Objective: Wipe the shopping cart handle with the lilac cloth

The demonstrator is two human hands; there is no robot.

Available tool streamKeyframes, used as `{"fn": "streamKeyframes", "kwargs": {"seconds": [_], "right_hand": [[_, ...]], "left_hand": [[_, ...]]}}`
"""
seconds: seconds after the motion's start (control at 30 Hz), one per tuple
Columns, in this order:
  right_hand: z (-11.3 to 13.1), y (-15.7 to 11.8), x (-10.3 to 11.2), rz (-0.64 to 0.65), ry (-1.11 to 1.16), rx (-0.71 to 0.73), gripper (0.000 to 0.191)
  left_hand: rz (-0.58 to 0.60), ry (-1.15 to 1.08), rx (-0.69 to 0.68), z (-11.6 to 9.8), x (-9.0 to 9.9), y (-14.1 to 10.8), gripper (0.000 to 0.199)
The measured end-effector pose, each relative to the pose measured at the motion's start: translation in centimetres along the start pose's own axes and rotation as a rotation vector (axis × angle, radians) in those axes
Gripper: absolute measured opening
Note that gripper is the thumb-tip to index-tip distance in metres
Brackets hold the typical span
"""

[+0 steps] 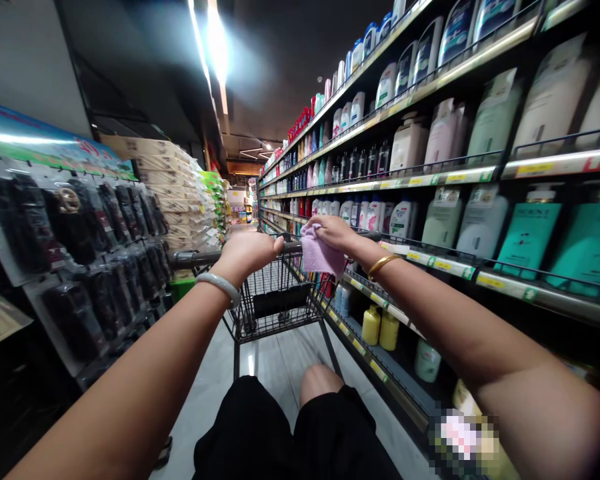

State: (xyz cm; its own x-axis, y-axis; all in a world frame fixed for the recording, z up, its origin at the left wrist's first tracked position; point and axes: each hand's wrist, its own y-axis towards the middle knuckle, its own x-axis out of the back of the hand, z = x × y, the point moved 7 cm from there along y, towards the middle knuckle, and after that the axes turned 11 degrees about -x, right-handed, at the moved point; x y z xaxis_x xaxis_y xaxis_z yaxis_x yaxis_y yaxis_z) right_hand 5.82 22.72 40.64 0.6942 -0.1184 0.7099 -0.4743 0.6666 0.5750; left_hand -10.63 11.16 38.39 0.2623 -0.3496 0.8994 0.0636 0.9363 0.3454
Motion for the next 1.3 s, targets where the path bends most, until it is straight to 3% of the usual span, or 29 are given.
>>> {"fn": "streamKeyframes", "kwargs": {"seconds": [0.13, 0.23, 0.27, 0.33, 0.43, 0.53, 0.6, 0.67, 0.73, 0.8, 0.93, 1.03, 1.07, 1.17, 1.3], "right_hand": [[-1.2, 1.3, 1.3, -0.049, 0.399, -0.127, 0.028], [-1.2, 1.8, -0.1, 0.203, 0.243, -0.206, 0.008], [-0.9, 1.7, -0.6, 0.276, 0.139, -0.19, 0.011], [0.5, 1.2, -1.1, 0.291, 0.002, -0.045, 0.016], [3.3, -0.3, -1.4, 0.224, -0.027, 0.284, 0.027], [3.9, -1.5, -2.1, 0.296, -0.088, 0.385, 0.045], [3.1, -1.4, -2.1, 0.336, -0.124, 0.331, 0.049], [1.9, -0.7, -1.7, 0.331, -0.12, 0.217, 0.039], [0.9, 0.0, -1.2, 0.256, -0.048, 0.088, 0.035], [0.9, 0.0, -0.8, 0.155, 0.053, 0.034, 0.044], [3.2, -1.9, -2.5, 0.182, -0.098, 0.218, 0.037], [3.8, -2.6, -3.4, 0.201, -0.295, 0.313, 0.063], [3.7, -2.4, -3.4, 0.19, -0.309, 0.313, 0.062], [3.1, -0.7, -3.2, 0.154, -0.194, 0.193, 0.051], [3.7, 0.0, -4.1, 0.006, -0.139, -0.039, 0.062]], "left_hand": [[0.015, 0.069, 0.031, 0.2, 0.0, 0.1, 0.079], [0.007, 0.075, 0.01, 0.1, 0.0, 0.2, 0.08], [0.005, 0.076, 0.007, 0.1, -0.1, 0.2, 0.081], [0.005, 0.085, 0.004, 0.2, -0.2, 0.3, 0.084], [0.005, 0.113, -0.021, 0.3, -0.4, 0.5, 0.084], [0.011, 0.104, 0.0, 0.6, -0.5, 0.4, 0.084], [0.006, 0.096, 0.012, 0.8, -0.5, 0.3, 0.084], [-0.014, 0.093, 0.01, 0.8, -0.3, 0.2, 0.081], [-0.031, 0.074, 0.014, 0.8, -0.2, 0.1, 0.078], [-0.036, 0.042, 0.037, 1.0, -0.2, 0.1, 0.078], [-0.031, 0.047, 0.042, 1.5, -0.4, 0.2, 0.08], [0.007, 0.088, 0.044, 2.0, -0.8, 0.2, 0.084], [0.014, 0.098, 0.05, 2.2, -0.9, 0.2, 0.085], [0.013, 0.121, 0.037, 2.3, -1.1, 0.4, 0.086], [-0.035, 0.12, 0.058, 2.3, -1.2, 0.5, 0.085]]}}
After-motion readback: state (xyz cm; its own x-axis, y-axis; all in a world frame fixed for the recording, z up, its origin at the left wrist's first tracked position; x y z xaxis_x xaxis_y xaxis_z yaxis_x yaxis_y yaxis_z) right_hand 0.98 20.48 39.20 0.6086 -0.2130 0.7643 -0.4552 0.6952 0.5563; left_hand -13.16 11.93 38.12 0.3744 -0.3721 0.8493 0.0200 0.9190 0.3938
